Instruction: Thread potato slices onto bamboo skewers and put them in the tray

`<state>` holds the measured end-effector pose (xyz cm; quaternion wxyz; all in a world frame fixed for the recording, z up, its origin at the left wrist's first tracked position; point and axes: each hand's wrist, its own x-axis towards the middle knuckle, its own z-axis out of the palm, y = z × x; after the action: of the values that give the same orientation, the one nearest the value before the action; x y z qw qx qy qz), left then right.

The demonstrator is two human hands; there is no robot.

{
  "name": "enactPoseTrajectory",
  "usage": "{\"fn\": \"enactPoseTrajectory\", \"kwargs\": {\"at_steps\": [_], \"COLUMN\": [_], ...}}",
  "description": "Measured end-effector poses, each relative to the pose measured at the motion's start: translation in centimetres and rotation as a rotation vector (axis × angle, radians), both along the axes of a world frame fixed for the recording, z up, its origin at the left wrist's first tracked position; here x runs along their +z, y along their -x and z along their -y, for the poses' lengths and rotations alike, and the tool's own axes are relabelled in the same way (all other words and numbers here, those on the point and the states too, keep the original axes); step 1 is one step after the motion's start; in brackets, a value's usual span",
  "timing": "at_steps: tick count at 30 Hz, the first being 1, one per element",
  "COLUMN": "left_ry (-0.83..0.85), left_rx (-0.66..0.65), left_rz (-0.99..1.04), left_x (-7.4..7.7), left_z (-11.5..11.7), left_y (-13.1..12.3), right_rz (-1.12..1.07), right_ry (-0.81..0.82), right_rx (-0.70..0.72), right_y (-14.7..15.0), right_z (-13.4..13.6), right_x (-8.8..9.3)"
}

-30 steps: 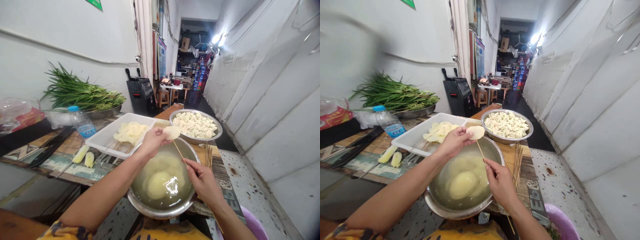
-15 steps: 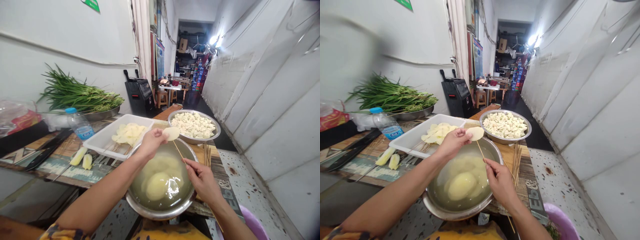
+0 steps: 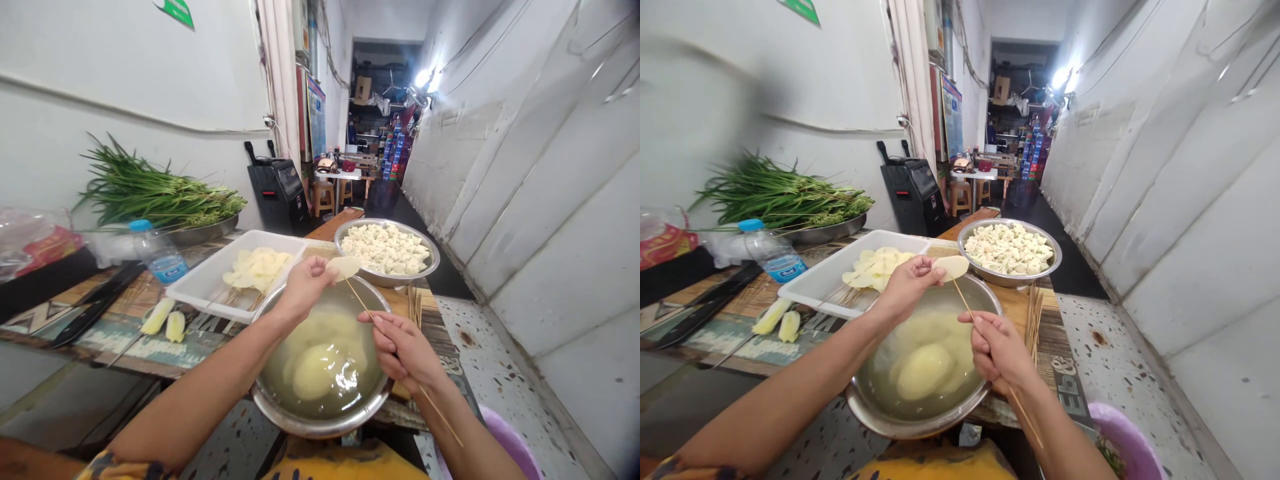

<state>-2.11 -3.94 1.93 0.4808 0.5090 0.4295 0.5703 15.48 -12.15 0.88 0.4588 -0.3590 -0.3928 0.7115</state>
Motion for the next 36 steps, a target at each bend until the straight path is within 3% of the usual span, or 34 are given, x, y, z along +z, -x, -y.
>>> {"fn": "enactPoseTrajectory", "kwargs": {"at_steps": [3, 5, 11, 15, 19, 22, 28, 30, 33, 36], "left_ry": [0.028, 0.05, 0.091, 0.182, 0.226, 0.23, 0.229, 0.196, 0.135, 0.091], "left_rx": [-0.006, -0.013, -0.02, -0.023, -0.085, -0.104, -0.093, -0.082, -0.028, 0.018], "left_rz": [0.022, 0.047, 0.143, 0.222, 0.236, 0.234, 0.251, 0.224, 0.143, 0.107], "left_x": [0.0, 0.0, 0.4, 1.0, 1.4, 1.5, 1.4, 1.3, 1.3, 1.3], "left_z": [-0.2, -0.2, 0.1, 0.3, 0.3, 0.3, 0.4, 0.4, 0.6, 0.8], "left_y": [0.1, 0.0, -0.6, -0.7, -0.5, -0.5, -0.6, -0.6, -0.6, -0.8], "right_rz": [-0.023, 0.141, 0.934, 1.07, 1.02, 0.868, 0.029, -0.145, -0.13, 0.245], "right_ry": [0.028, -0.058, -0.745, -0.903, -0.845, -0.745, -0.043, 0.075, 0.073, -0.149], "right_rx": [0.005, -0.051, -0.335, -0.389, -0.342, -0.307, 0.086, 0.123, 0.087, -0.046], "right_y": [0.1, 0.2, 0.1, -0.1, -0.2, -0.3, -0.9, -1.1, -0.9, -0.6], "right_z": [-0.4, -0.5, -0.1, 0.1, 0.0, -0.1, -0.5, -0.7, -0.7, -0.3], "right_x": [-0.1, -0.3, -0.9, -1.2, -1.3, -0.9, 0.2, 0.3, 0.1, 0.0]}}
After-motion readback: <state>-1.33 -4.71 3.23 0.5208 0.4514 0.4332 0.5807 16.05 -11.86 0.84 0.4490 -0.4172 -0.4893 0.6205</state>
